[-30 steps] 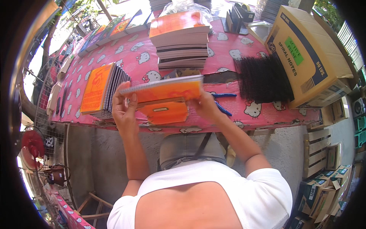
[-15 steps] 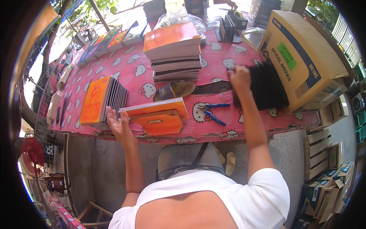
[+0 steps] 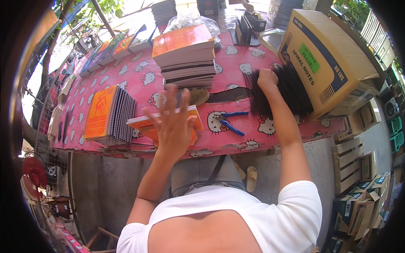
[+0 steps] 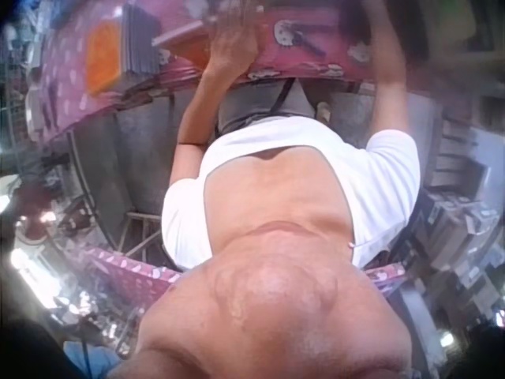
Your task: The person assembles spiral notebooks by placing covers onto paper stacks and using pliers to cut the spiral bindings.
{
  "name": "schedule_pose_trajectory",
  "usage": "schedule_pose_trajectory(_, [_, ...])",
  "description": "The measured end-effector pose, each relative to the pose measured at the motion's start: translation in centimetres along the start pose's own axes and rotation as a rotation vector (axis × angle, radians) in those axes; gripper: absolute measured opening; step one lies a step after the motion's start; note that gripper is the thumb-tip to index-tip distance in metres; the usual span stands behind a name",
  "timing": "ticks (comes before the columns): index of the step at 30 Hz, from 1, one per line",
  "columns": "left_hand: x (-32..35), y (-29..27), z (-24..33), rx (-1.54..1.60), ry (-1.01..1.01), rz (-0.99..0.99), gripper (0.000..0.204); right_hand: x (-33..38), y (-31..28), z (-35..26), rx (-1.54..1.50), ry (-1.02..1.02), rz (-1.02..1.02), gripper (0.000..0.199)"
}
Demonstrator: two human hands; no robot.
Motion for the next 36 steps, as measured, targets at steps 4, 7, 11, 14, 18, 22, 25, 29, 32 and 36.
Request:
schedule_pose_trajectory(4, [0.3, 1.7, -1.1, 0.207, 0.005, -0.117, 0.051, 1.2, -2.1, -0.1, -0.148, -0.06, 0.204, 0.025])
schedule_pose_trajectory(7, [0.0, 1.9, -1.5, 0.47, -0.078, -0.129, 0.048, 7.4, -4.0, -5.1, -0.439, -0.469, 0.449, 0.024])
schedule_pose_trajectory(11, [-0.5, 0.9, -1.6, 0.478, -0.063, 0.05, 0.031, 16.0, -7.4, -12.3, -0.912, -0.871, 0.282, 0.032])
schedule_pose_trajectory(14, [-0.6, 0.8, -1.7, 0.4, -0.081, 0.032, 0.024, 17.1, -7.3, -12.9, -1.098, -0.897, 0.132, 0.034])
schedule_pose_trajectory(18, [-0.8, 0.9, -2.1, 0.492, -0.153, 0.004, 0.021, 16.9, -7.7, -13.3, -1.05, -0.84, 0.208, 0.022])
schedule_pose_trajectory(22, [-0.5, 1.3, -2.9, 0.573, -0.156, 0.019, 0.02, 16.1, -8.6, -13.4, -1.048, -0.79, 0.216, 0.018])
schedule_pose_trajectory(25, [-0.4, 1.2, -3.0, 0.64, -0.149, 0.113, 0.016, 15.5, -8.6, -13.5, -1.15, -0.839, -0.076, 0.018])
schedule_pose_trajectory(29, [-0.4, 0.7, -2.1, 0.504, -0.169, 0.115, 0.015, 13.9, -9.1, -13.0, -1.204, -0.773, -0.365, 0.014])
schedule_pose_trajectory(32, [-0.1, 1.0, -2.4, 0.526, -0.185, 0.1, 0.015, 14.1, -9.4, -13.3, -1.12, -0.813, -0.4, 0.013])
schedule_pose_trajectory(36, [-0.1, 1.2, -2.6, 0.51, -0.187, 0.119, 0.02, 14.7, -9.9, -13.9, -0.939, -1.05, -0.08, 0.014])
Point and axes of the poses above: each hand's wrist, its own x-axis away from the middle knuckle, its own y-axis out of the palm, z = x × y, the point moved 1 cm from there along -x, towards the middle knuckle, and after that the axes turned 8 degrees about -y, right-handed, at the moved point
